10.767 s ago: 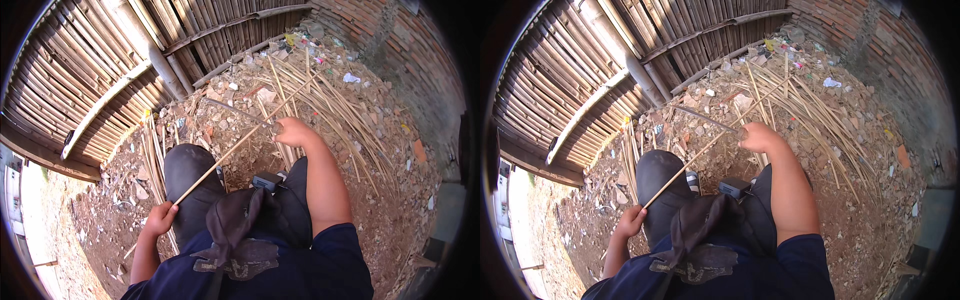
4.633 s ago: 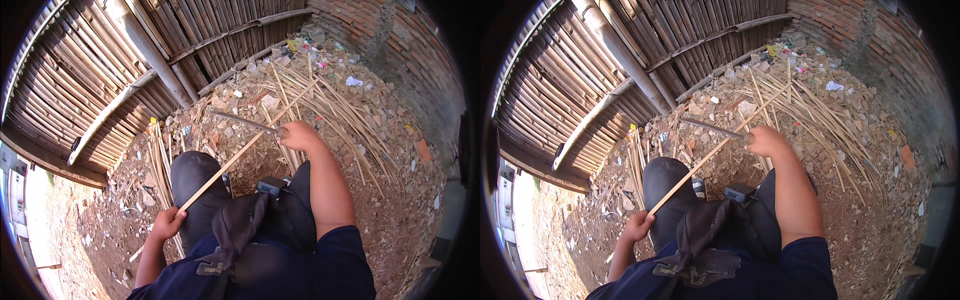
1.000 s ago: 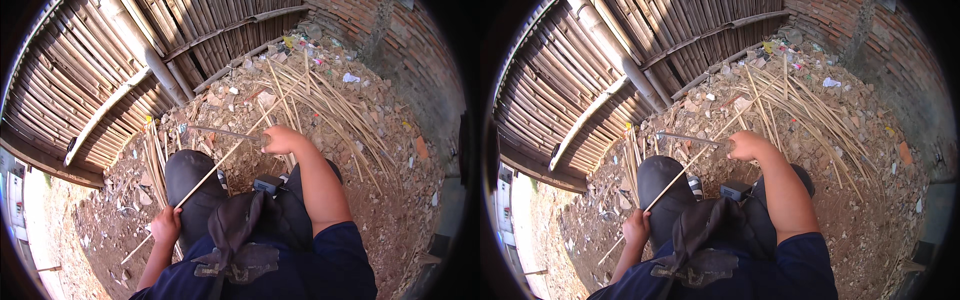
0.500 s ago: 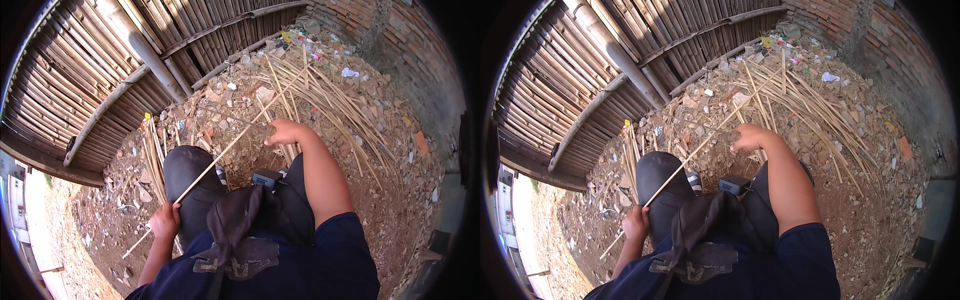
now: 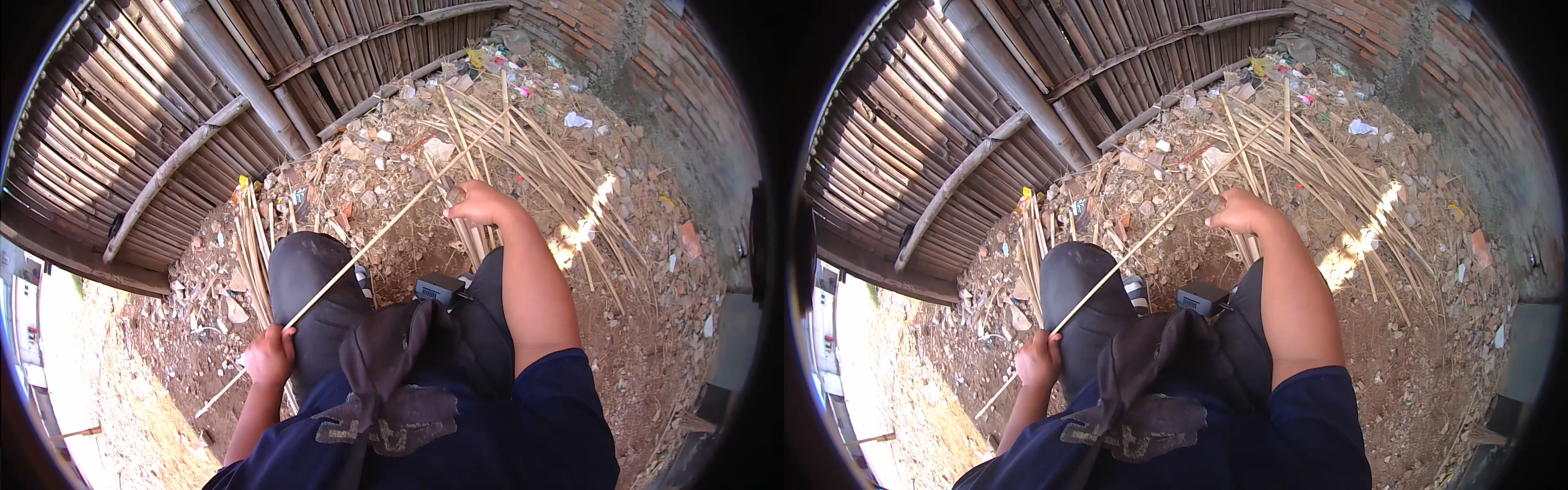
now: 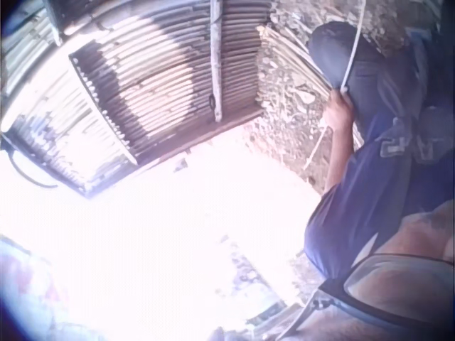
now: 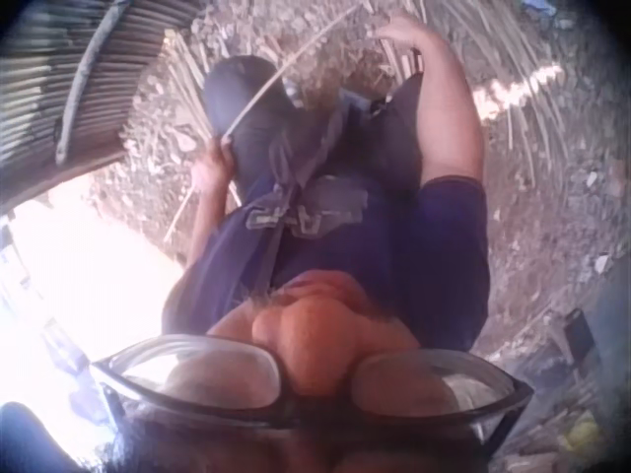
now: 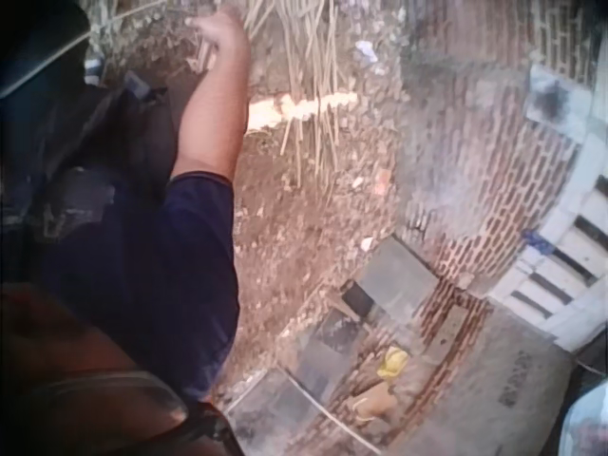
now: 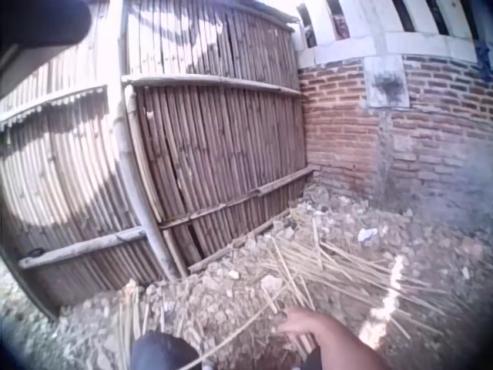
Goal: The person scrapes a thin stick with a knife. They hold the stick in one hand and repeatedly draw the knife blade along the surface of the wood to remove material.
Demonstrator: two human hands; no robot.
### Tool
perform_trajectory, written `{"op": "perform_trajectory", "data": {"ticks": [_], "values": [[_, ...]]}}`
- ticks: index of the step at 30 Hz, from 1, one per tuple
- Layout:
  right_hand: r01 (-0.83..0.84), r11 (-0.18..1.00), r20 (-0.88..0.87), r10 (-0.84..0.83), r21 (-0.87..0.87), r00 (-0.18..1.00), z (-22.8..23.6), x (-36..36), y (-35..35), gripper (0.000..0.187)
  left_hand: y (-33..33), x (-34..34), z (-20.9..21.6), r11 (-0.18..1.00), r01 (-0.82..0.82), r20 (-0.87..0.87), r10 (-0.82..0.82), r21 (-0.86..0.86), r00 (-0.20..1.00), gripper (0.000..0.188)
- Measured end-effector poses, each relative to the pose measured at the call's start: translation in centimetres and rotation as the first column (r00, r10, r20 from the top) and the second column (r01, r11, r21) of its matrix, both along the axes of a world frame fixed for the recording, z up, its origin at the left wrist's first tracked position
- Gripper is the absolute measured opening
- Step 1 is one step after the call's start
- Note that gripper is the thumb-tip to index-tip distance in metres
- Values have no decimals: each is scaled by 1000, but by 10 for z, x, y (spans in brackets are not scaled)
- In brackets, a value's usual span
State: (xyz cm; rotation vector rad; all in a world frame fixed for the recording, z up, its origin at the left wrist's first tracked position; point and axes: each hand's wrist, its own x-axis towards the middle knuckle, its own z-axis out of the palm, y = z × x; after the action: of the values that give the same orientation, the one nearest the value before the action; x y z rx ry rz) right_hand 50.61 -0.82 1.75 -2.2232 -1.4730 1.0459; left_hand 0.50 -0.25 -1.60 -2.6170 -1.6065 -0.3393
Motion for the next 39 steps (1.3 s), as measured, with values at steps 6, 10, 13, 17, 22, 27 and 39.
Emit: {"op": "perform_trajectory", "data": {"ticks": [6, 10, 13, 17, 22, 27, 39], "values": [[-123, 992, 217, 111, 39, 970, 4, -28, 3, 67, -1, -4, 0, 1000, -4, -48, 5, 4, 999, 33], [-204, 979, 128, 201, 6, 971, 10, -28, -1, 72, 2, -3, -5, 999, 31, -16, -30, 40, 999, 33], [43, 999, 36, -43, 0, 998, 4, -16, 4, 73, 0, -1, -1, 998, 19, -9, -19, 53, 1000, 33], [22, 996, 145, -34, 85, 989, -7, -16, 1, 70, -2, 2, 5, 1000, 7, -36, -6, 29, 999, 32], [-275, 960, 225, 259, 42, 939, 6, -45, 3, 60, -1, -1, 0, 999, 27, -12, -26, 41, 1000, 32], [-70, 982, -240, 26, -177, 970, 6, -15, 9, 56, 0, 0, -1, 997, 19, -21, -18, 76, 1000, 32], [-126, 992, 32, 127, -29, 991, 6, -8, 6, 64, -1, 0, -2, 999, -2, -21, 3, 51, 1000, 33]]}}
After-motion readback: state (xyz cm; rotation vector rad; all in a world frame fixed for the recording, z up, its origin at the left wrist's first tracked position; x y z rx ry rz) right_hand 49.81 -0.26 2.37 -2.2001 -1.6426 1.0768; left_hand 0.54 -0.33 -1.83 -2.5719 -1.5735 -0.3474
